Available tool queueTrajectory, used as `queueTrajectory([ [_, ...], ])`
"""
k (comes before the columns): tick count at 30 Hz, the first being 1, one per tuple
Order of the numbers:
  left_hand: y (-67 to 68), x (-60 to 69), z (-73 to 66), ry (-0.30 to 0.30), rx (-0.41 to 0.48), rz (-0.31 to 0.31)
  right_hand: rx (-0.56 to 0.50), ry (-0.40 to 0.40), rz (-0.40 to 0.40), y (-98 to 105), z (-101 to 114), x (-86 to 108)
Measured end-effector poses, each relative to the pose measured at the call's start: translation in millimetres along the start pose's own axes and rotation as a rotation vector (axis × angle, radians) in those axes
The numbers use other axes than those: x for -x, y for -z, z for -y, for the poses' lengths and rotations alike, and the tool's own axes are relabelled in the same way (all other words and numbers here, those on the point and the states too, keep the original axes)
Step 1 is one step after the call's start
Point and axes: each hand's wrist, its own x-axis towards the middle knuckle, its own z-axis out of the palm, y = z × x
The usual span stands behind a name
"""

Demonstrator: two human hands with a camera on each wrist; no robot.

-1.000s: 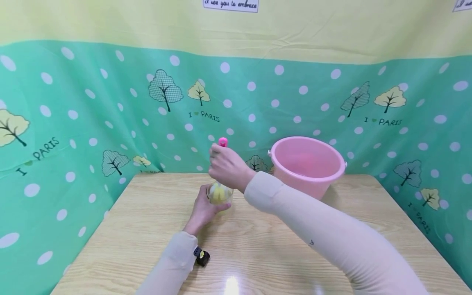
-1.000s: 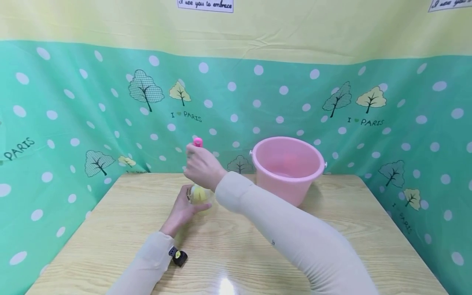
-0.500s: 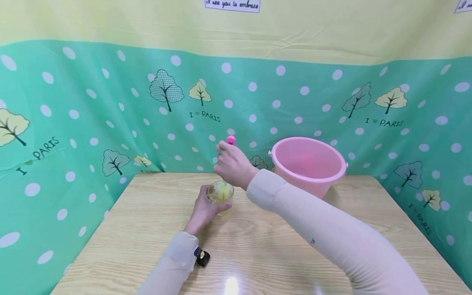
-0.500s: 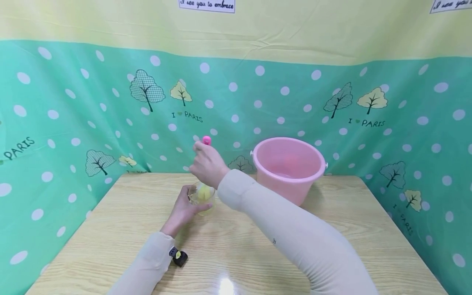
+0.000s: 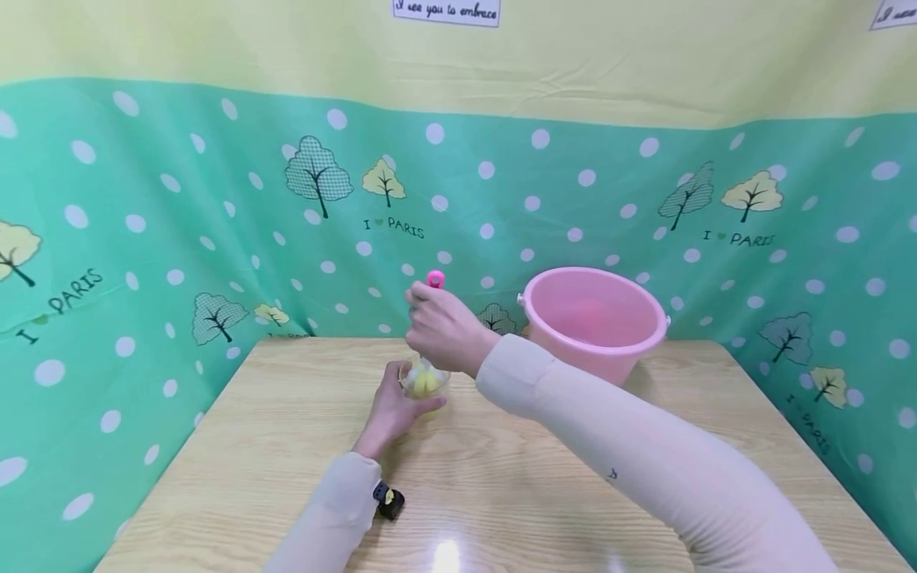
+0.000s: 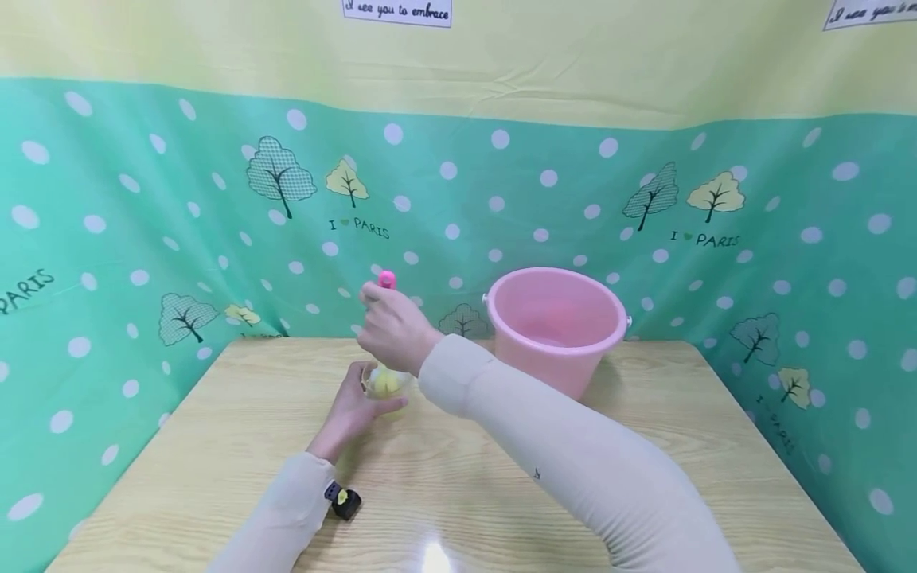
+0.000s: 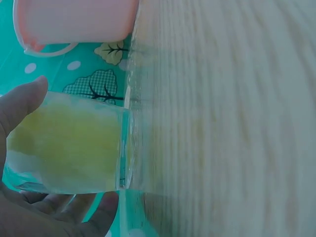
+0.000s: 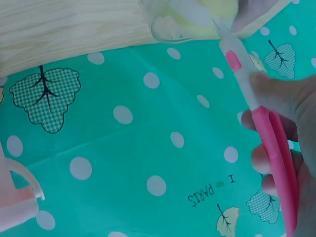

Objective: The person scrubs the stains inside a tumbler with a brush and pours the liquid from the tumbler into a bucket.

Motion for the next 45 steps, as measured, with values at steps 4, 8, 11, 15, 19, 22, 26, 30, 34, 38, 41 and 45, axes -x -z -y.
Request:
queueTrajectory([
  [4,-0.8,0.3,-0.7,0.0,0.005,-0.005,0.03,-0.019,-0.031,-2,4,-0.5],
  [8,-0.5,1.1,-1.6,0.001,-0.001,-0.008,0.056,-0.054,-0.002,-3,7,-2.3],
  [11,-0.2,0.9,-1.6,0.007,-0.002,-0.006,0.07,-0.07,0.047,-3,9,-4.2],
  [15,0.1,0.0,-1.7,0.006,-0.005,-0.004,0.064,-0.069,0.103,-2,8,-6.7],
  [19,-0.7,-0.6,-2.1,-0.002,-0.018,-0.005,0.043,-0.061,0.137,-2,5,-7.2],
  [22,-0.6,-0.4,-2.4,0.001,-0.015,-0.011,0.026,-0.047,0.145,-1,2,-6.8],
  [26,0.6,0.3,-2.2,0.002,-0.017,-0.013,-0.008,-0.024,0.139,0,-1,-5.4],
  [30,0.9,0.7,-1.1,0.005,-0.011,-0.009,-0.045,-0.007,0.127,2,-2,-4.0],
  [34,0.3,0.4,0.6,0.015,-0.001,-0.011,-0.043,0.008,0.087,5,-1,-3.8],
  [38,-0.3,-0.4,1.5,0.002,-0.011,-0.009,0.006,0.004,0.036,5,3,-3.5],
  [41,-0.5,-0.8,1.0,-0.007,-0.014,-0.004,0.058,-0.013,0.0,4,5,-3.6],
  [45,0.3,-0.9,0.4,-0.009,-0.016,-0.009,0.102,-0.032,-0.02,2,9,-4.4],
])
